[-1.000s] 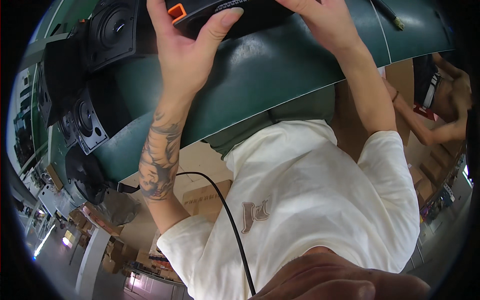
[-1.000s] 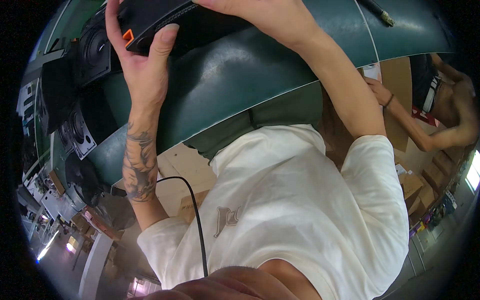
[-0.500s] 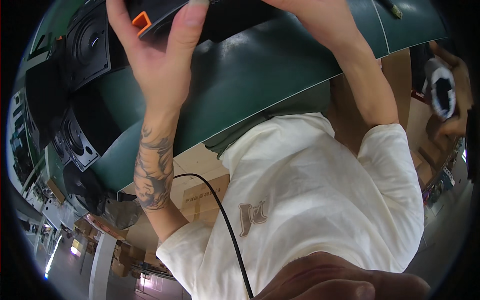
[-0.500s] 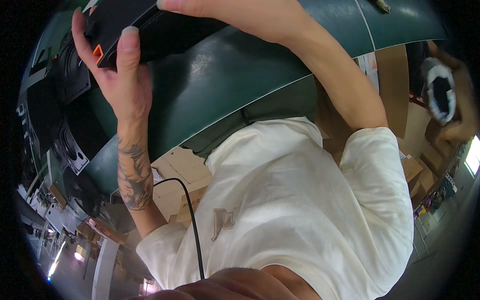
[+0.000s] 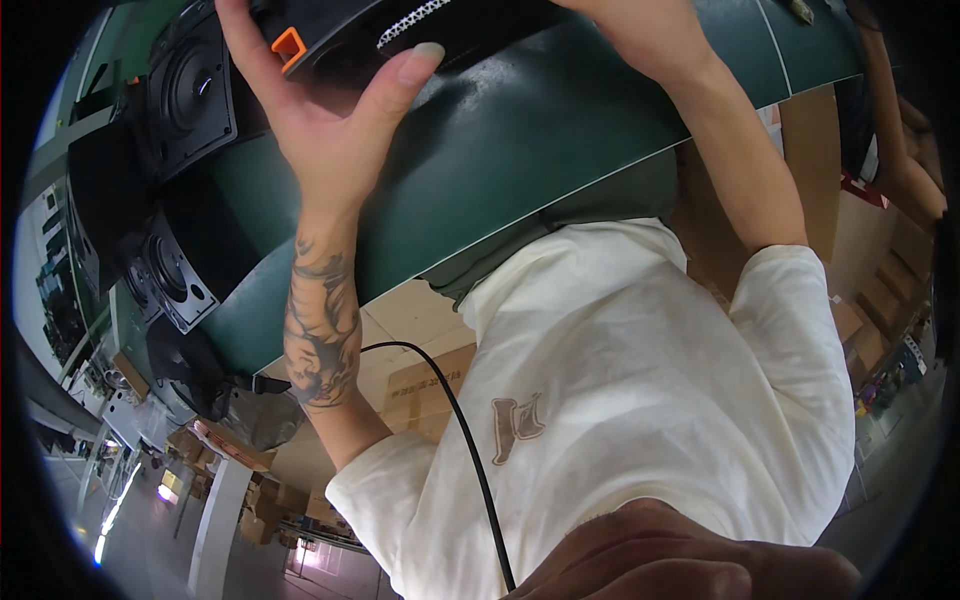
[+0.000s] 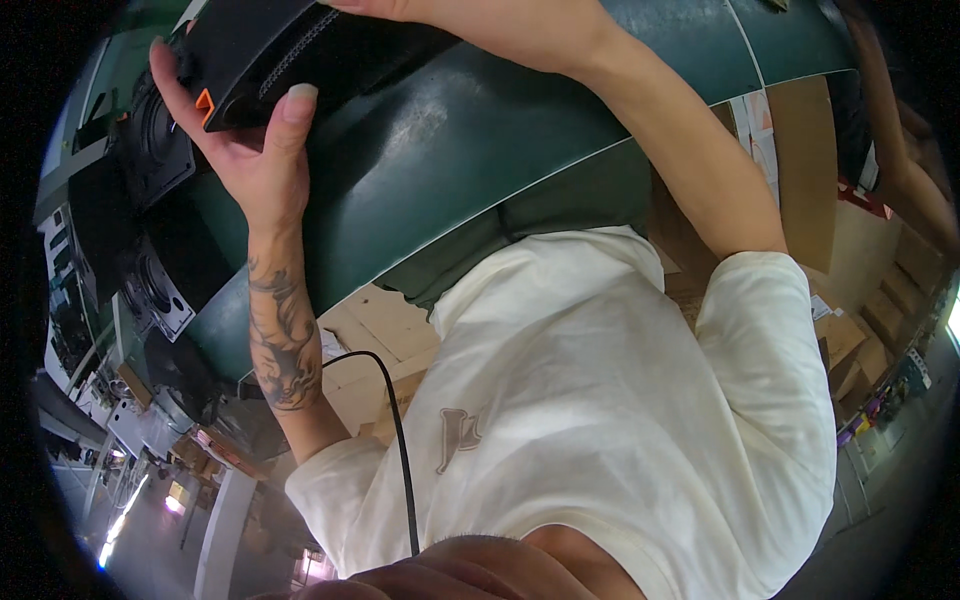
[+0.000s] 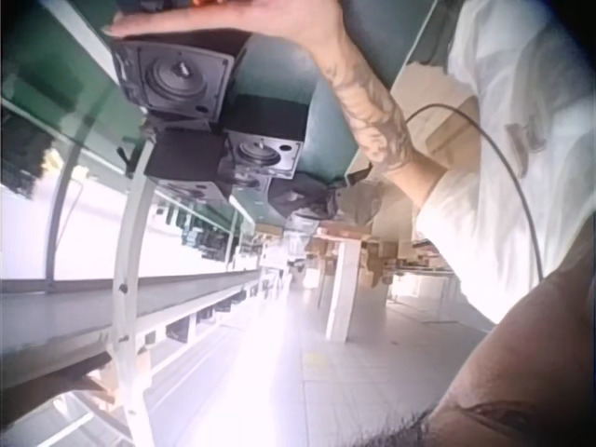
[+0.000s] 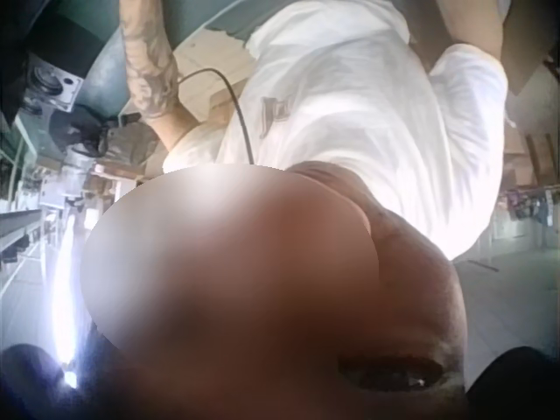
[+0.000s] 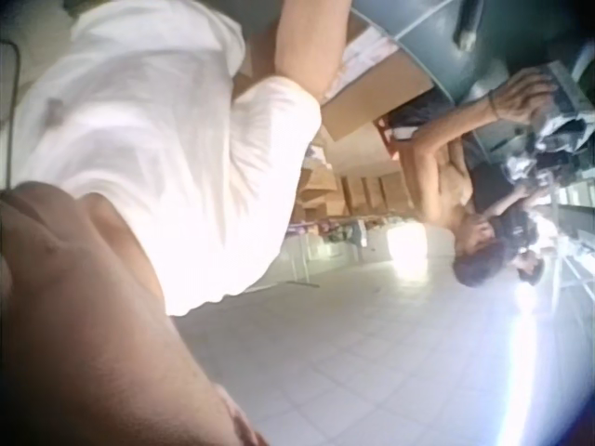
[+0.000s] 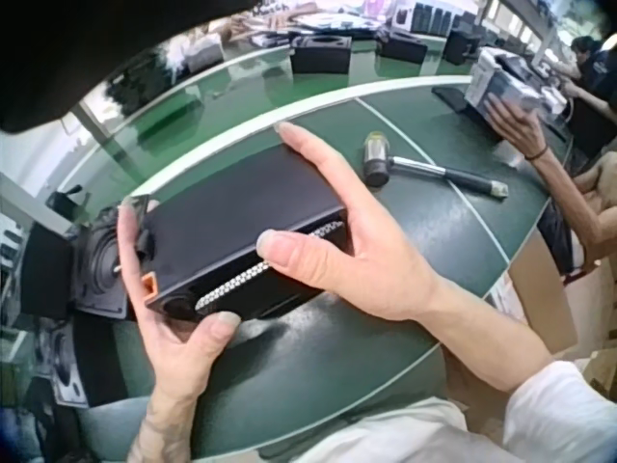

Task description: The person assembles small black speaker units on a green workbench. They place a mesh grille onto the speaker housing and use a yellow rubber mallet to tap the grille into place. The person repeats this process for multiple speaker units, occasionally inspecting the fit of the grille.

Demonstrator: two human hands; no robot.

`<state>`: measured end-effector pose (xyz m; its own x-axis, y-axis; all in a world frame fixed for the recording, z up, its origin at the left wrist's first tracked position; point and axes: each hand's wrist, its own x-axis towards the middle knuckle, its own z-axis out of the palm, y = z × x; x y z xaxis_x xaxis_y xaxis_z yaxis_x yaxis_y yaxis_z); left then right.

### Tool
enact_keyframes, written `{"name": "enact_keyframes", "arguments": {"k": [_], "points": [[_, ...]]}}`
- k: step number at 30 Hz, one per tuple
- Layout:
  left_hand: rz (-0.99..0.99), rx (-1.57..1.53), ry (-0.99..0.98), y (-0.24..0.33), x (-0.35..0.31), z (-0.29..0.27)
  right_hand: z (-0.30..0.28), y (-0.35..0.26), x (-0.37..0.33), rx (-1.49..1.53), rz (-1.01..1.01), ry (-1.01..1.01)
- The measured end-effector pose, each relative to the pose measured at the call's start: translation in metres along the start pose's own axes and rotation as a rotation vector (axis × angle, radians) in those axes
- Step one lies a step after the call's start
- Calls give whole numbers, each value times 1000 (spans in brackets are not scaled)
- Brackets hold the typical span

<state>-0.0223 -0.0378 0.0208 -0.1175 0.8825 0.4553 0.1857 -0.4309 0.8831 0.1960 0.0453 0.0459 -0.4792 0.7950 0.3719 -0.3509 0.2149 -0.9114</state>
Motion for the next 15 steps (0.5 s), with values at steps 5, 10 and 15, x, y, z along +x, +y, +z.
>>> {"name": "enact_keyframes", "arguments": {"k": [5, 10, 15], "points": [[46, 155, 47, 1, 5, -4, 7, -15, -2, -259, -29, 22], [-163, -77, 199, 26, 11, 12, -2, 3, 10, -268, -181, 108], [-499, -284, 120, 43, 8, 7, 1, -12, 18, -538, -284, 31]]}}
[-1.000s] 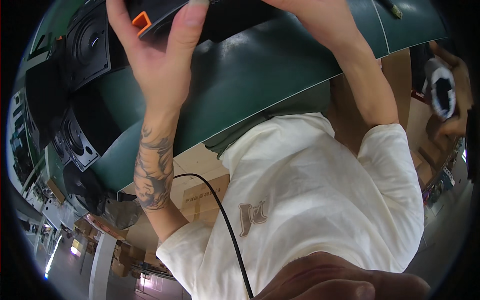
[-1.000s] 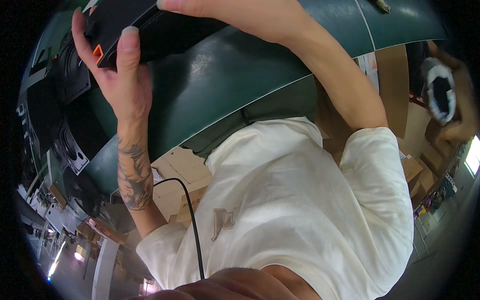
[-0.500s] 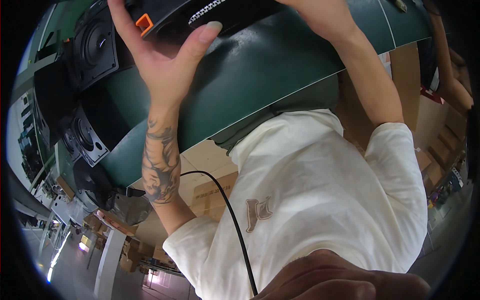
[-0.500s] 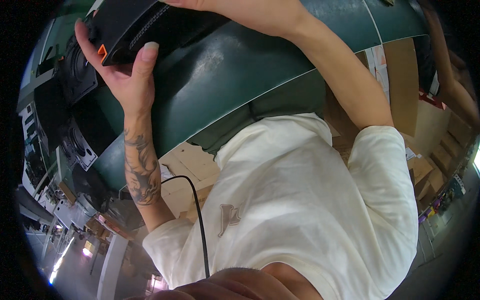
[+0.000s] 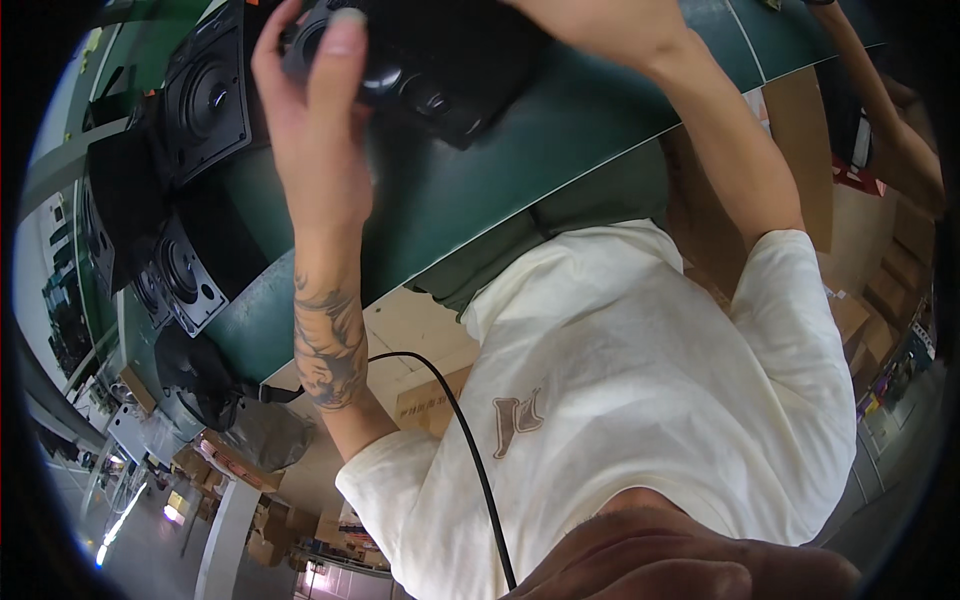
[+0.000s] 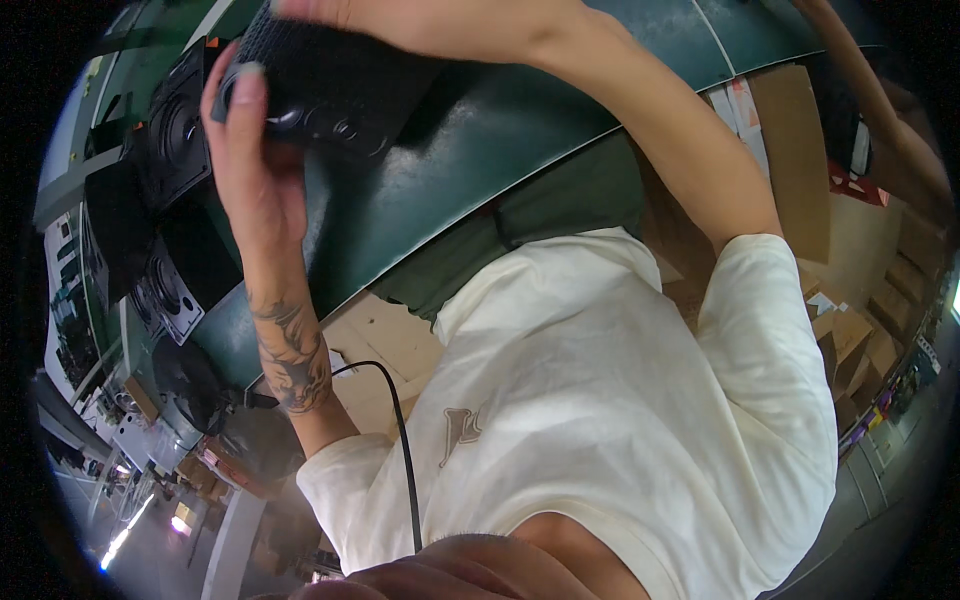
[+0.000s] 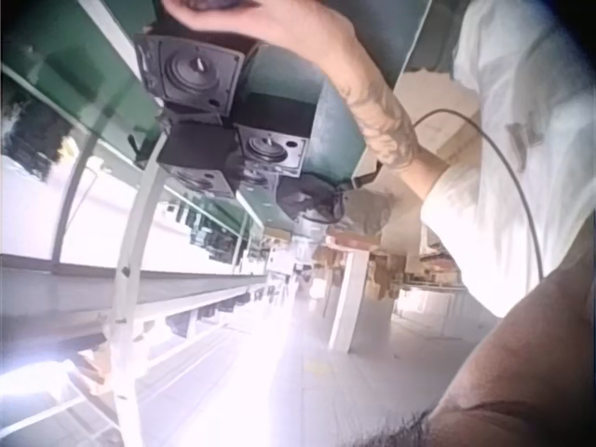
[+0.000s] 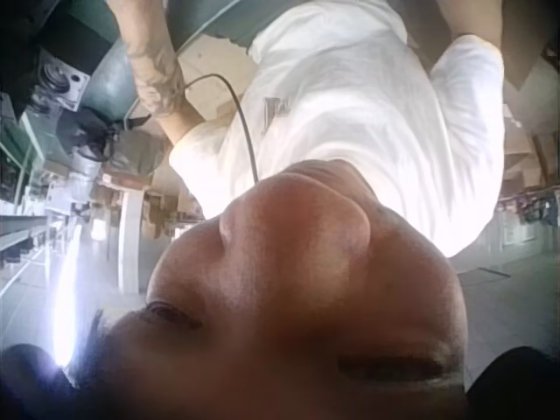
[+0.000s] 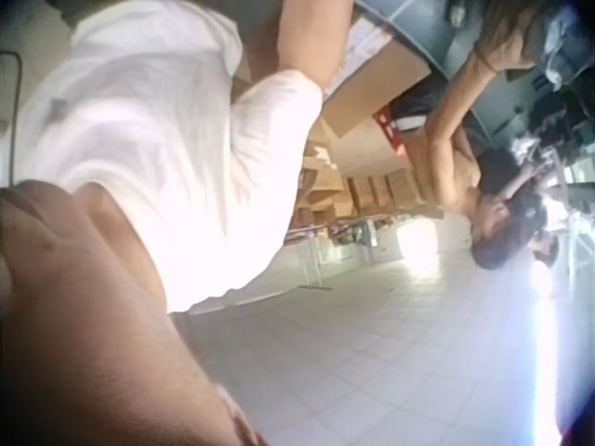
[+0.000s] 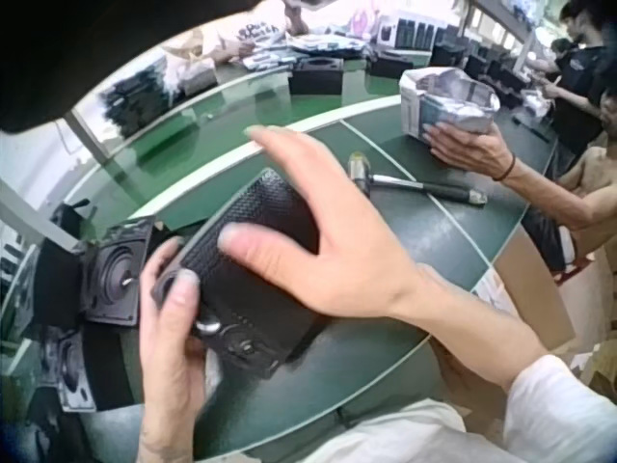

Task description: The person assembles small black speaker units on a green workbench. They place a mesh grille onto the speaker housing and use a yellow rubber mallet to tap the grille into place. The person repeats this process for multiple speaker units, occasionally inspecting the fit of the grille.

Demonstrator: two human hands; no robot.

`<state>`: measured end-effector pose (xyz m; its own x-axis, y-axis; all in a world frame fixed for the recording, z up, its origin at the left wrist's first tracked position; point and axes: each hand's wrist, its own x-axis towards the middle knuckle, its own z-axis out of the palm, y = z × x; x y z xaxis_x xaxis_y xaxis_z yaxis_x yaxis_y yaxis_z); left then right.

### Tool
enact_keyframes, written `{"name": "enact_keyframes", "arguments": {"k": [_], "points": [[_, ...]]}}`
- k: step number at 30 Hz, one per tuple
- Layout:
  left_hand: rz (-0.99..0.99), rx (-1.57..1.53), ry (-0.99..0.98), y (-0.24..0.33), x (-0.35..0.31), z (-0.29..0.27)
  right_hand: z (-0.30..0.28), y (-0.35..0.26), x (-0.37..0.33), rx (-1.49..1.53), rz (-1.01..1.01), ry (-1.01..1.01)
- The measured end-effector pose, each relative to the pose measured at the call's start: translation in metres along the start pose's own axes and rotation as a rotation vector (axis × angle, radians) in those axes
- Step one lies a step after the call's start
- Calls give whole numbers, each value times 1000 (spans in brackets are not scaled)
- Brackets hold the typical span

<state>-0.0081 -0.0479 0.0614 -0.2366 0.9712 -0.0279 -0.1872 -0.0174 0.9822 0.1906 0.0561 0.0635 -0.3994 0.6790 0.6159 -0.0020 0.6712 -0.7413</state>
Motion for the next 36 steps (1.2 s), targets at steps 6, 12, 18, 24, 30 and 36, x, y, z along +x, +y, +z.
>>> {"name": "enact_keyframes", "arguments": {"k": [6, 12, 18, 24, 30, 36], "points": [[-126, -34, 50, -28, 1, -12, -4, -40, -2, -675, -48, -420], [-73, 59, 39, -25, 0, -2, -4, -22, -6, -538, -120, -315], [-21, 104, 68, -27, -1, 0, 0, -18, -6, -472, -330, -222], [-21, 118, 106, -34, 2, -3, 6, -20, -2, -217, -232, -117], [5, 86, 96, -23, -5, 7, 6, -26, -1, -409, -265, -204], [-38, 134, 103, -28, 0, 4, 10, -14, -2, -483, -362, -233]]}}
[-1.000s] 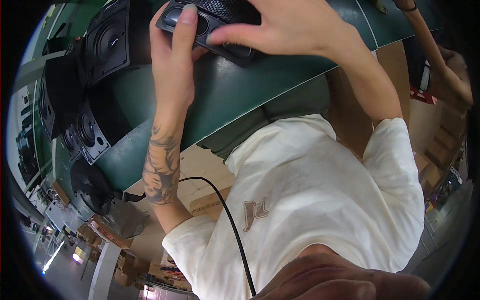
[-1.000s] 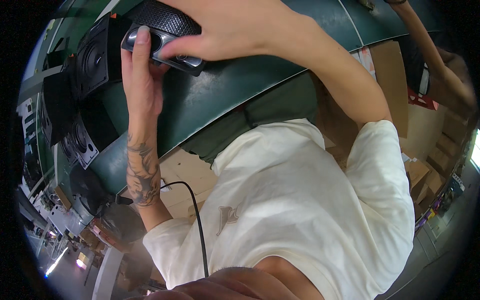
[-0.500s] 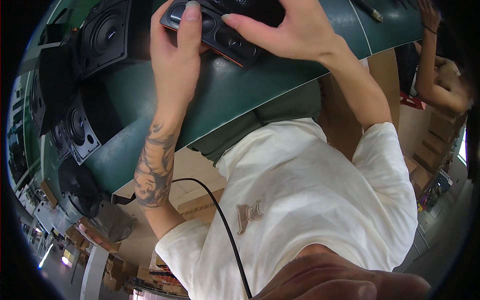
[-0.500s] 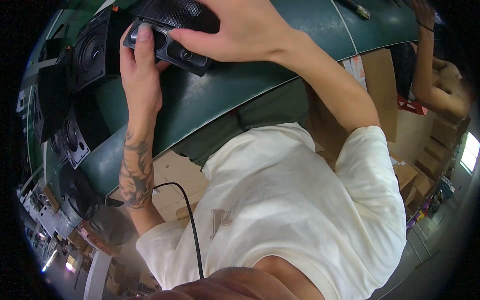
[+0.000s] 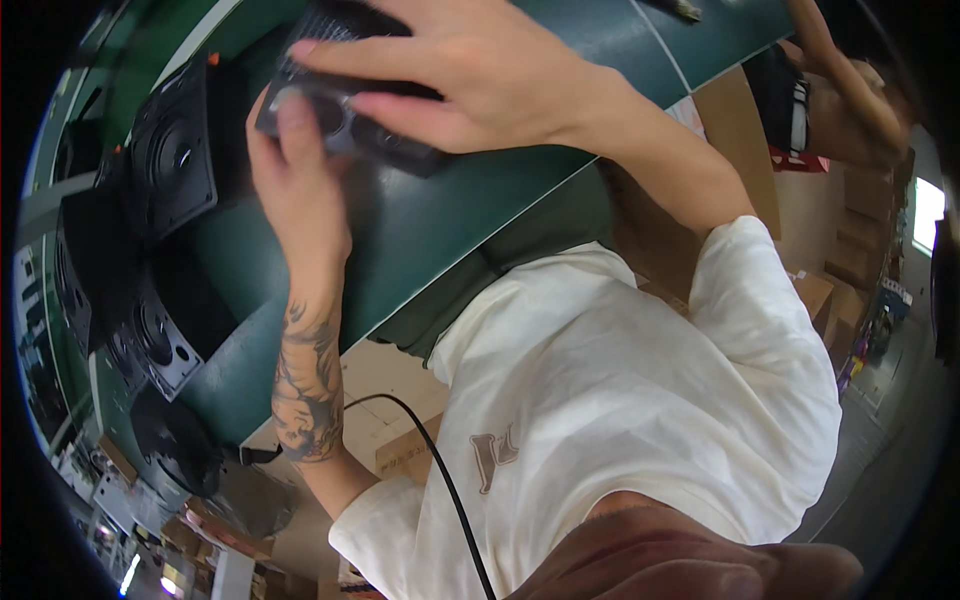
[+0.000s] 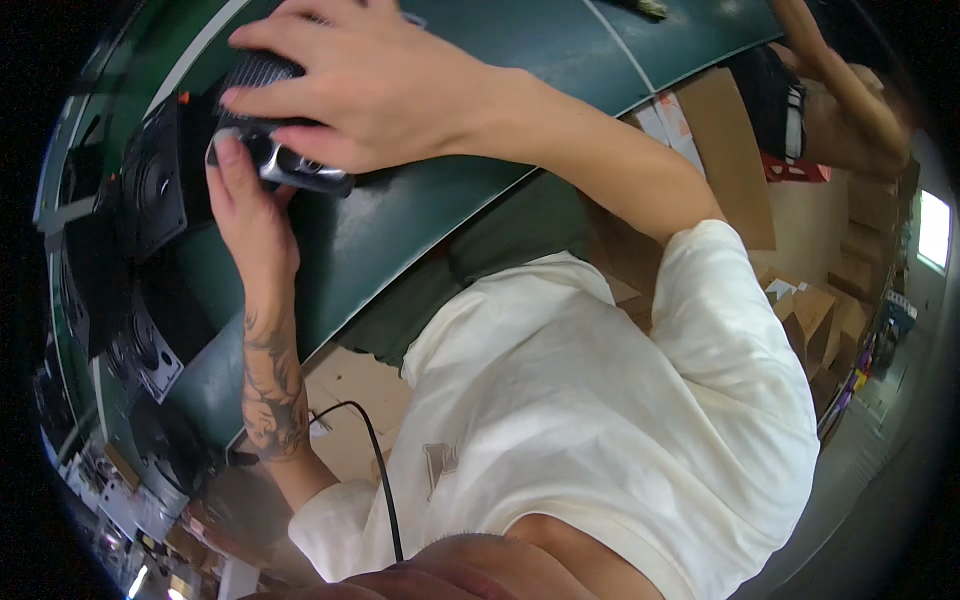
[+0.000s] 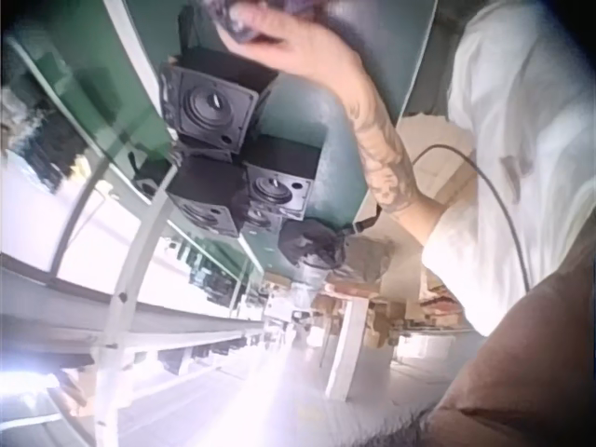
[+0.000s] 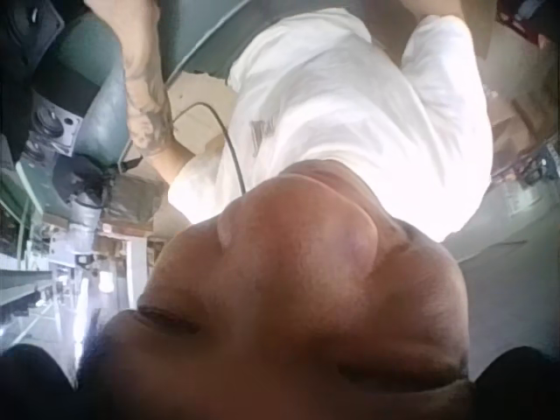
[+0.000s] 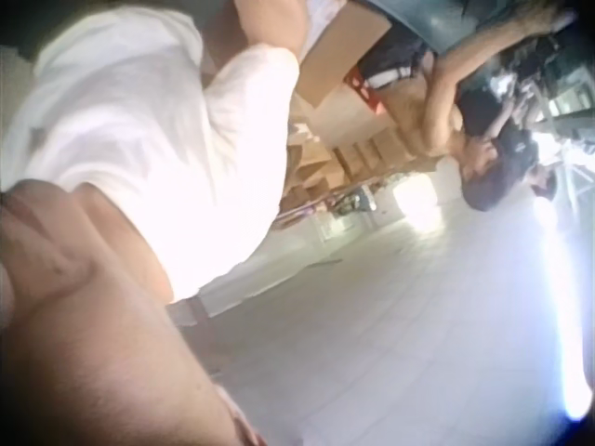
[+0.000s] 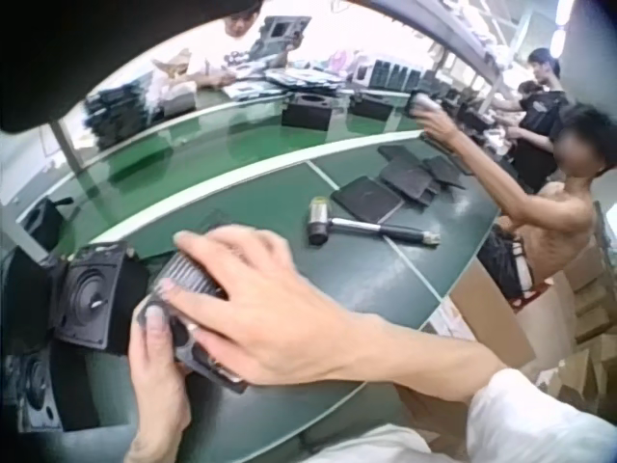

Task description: The person assembles small black speaker units on a green workbench. They place a mesh grille onto the speaker housing and use a yellow rubber mallet to tap the grille into place. The person repeats this process for multiple speaker units, occasionally inspecting the fit of the grille.

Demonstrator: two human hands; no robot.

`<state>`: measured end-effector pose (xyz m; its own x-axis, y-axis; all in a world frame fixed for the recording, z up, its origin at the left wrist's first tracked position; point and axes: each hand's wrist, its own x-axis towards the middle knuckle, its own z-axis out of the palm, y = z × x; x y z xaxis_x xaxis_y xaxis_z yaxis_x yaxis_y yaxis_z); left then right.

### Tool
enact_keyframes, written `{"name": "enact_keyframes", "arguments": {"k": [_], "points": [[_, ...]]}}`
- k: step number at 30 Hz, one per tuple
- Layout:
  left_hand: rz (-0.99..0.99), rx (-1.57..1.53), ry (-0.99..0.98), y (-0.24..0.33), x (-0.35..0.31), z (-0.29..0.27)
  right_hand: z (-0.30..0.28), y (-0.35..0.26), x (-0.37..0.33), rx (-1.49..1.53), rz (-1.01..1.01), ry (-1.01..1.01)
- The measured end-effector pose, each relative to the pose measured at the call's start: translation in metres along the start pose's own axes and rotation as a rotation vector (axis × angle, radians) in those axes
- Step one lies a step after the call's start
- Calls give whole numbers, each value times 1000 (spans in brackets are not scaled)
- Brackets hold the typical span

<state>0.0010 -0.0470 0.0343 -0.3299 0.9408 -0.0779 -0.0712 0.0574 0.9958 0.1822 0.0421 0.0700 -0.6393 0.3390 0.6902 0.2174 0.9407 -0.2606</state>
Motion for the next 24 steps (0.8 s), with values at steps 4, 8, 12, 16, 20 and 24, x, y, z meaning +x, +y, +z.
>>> {"name": "enact_keyframes", "arguments": {"k": [4, 8, 12, 16, 20, 24], "points": [[-59, -53, 35, 8, -2, 3, 2, 4, 0, 70, 49, 236], [-60, -62, 16, 1, 3, 2, 1, 3, -6, -97, 16, 60], [-76, -102, 25, 4, 2, 3, -19, 0, 7, -143, -112, 28], [-79, -82, 57, 1, 4, -1, -50, -8, 4, 743, 491, 390], [-129, -121, 16, 6, 4, -1, -83, 4, 10, 1658, 967, 567], [-100, -122, -36, 6, 8, -6, -84, 30, -27, 1953, 888, 445]]}}
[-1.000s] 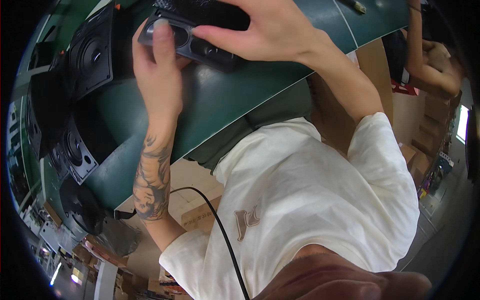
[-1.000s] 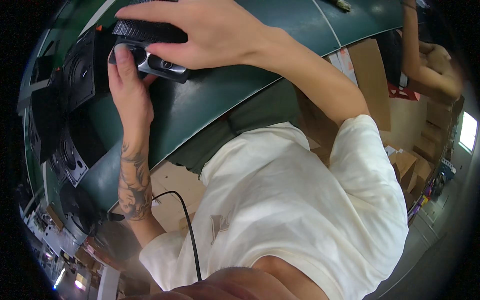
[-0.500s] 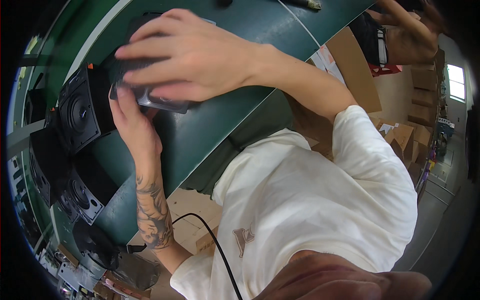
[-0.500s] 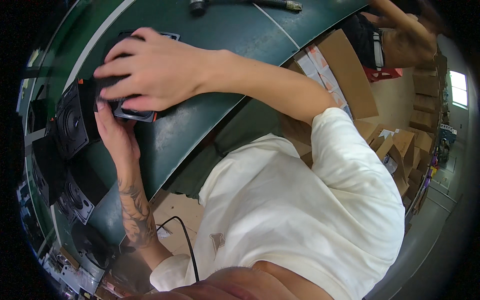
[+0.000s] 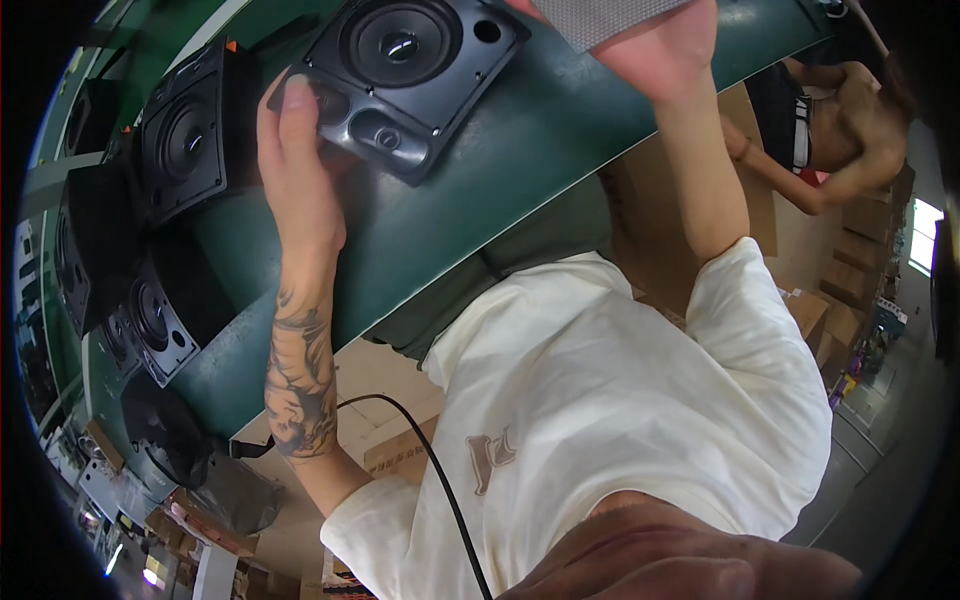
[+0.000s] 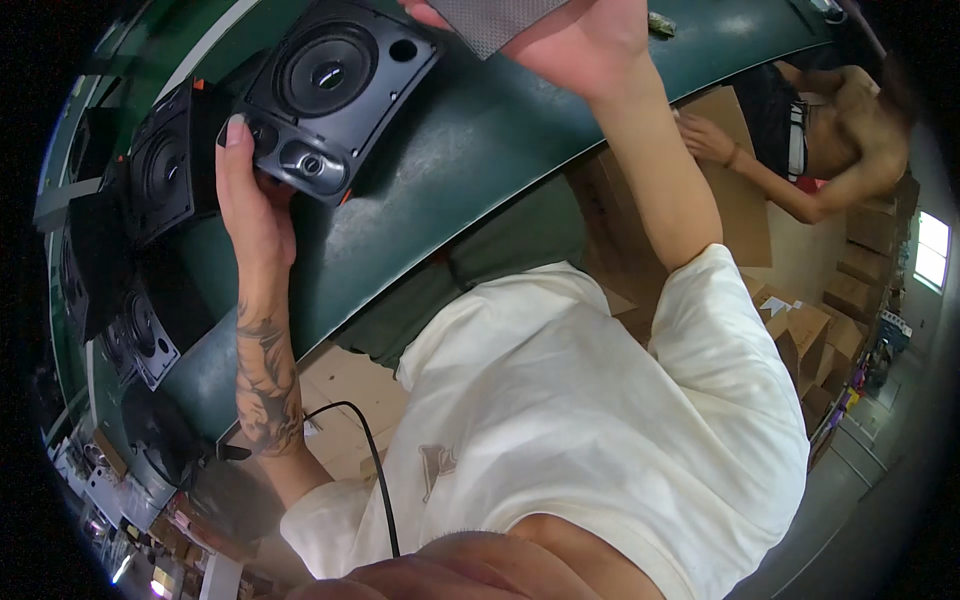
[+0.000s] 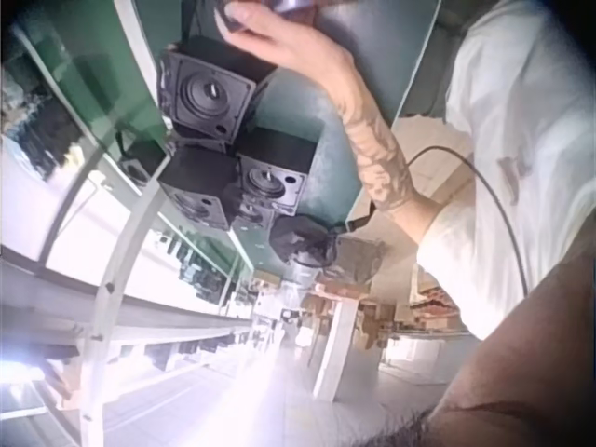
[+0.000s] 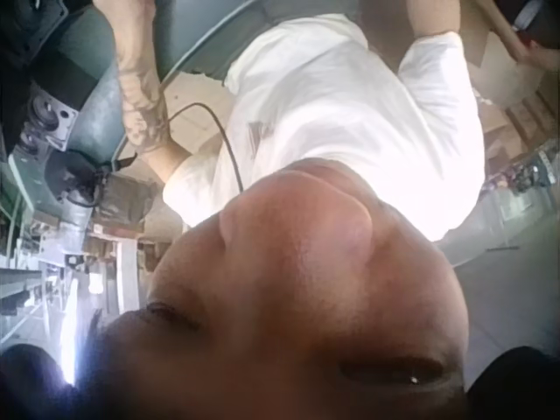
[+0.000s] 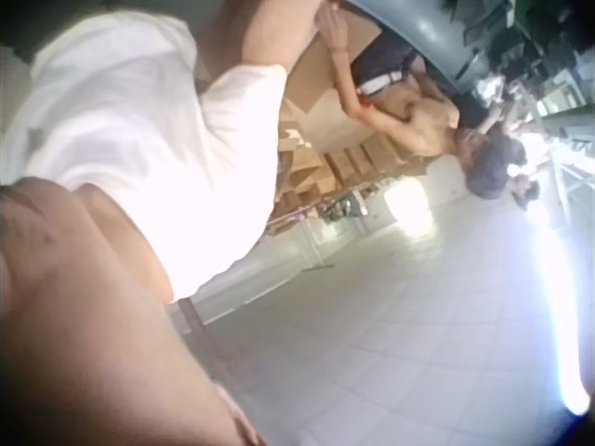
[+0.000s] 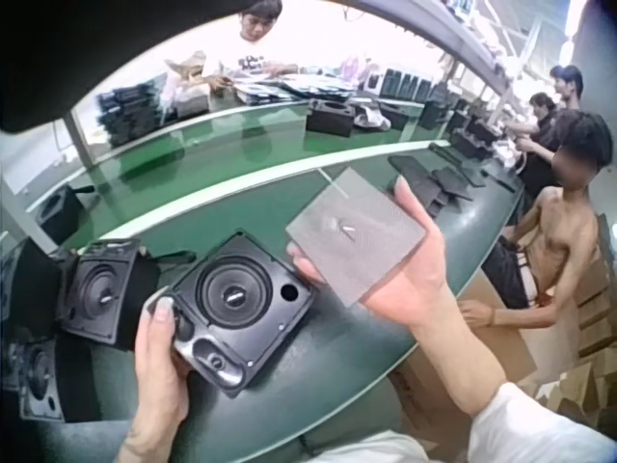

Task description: The person assembles small black speaker units on a green workbench. They place a mesh grille onto the speaker housing and use a yellow rubber mallet to tap the grille into place. The person repeats this process for multiple speaker units, occasionally inspecting the fit of the grille.

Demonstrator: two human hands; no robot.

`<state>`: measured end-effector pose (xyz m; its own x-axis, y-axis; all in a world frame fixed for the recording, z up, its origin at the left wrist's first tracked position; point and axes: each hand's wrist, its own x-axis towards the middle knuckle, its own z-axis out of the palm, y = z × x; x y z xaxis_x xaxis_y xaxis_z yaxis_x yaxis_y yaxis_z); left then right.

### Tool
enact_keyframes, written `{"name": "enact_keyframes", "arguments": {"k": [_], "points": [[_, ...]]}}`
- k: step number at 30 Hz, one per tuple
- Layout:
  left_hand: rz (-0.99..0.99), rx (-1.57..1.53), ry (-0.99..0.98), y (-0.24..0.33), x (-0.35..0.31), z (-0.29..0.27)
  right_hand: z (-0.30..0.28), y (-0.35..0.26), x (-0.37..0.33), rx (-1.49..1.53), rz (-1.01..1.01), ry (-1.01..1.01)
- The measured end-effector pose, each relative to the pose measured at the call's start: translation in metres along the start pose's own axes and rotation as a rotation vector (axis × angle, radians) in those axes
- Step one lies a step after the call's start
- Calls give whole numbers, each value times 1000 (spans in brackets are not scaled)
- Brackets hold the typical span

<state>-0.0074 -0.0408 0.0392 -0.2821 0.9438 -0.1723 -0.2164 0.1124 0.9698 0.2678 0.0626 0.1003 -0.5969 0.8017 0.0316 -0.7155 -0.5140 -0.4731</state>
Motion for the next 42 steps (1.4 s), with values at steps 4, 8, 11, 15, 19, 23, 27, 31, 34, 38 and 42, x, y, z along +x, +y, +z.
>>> {"name": "enact_keyframes", "arguments": {"k": [4, 8, 11, 15, 19, 23, 27, 31, 34, 38, 42], "points": [[92, -8, -18, -7, 0, -3, -12, 4, -5, 116, 58, 40], [96, -59, -60, -6, -2, 0, -9, 8, -8, 113, 49, 41], [74, -42, -54, -5, 0, 0, -6, 9, -10, 111, 39, 38], [70, -43, -58, -4, -1, 1, -4, 10, -9, 66, 34, -8], [50, -51, -55, -3, -1, -2, -3, 11, -10, -4, 30, -68], [75, -39, -87, -5, 1, -7, 1, 13, -1, -638, -51, -241], [165, 98, -111, -16, 9, -14, -7, 21, 4, -1478, -486, -883], [105, 40, -115, -7, 2, -8, 1, 19, 20, -1836, -487, -1106], [31, 30, -100, -3, 1, -8, -13, 9, 33, -1995, -908, -1008], [76, 33, -97, -3, 0, -5, -4, 22, -21, -1852, -405, -15], [85, 52, -97, -7, 3, -7, -54, 30, -46, -1352, -99, 275]]}}
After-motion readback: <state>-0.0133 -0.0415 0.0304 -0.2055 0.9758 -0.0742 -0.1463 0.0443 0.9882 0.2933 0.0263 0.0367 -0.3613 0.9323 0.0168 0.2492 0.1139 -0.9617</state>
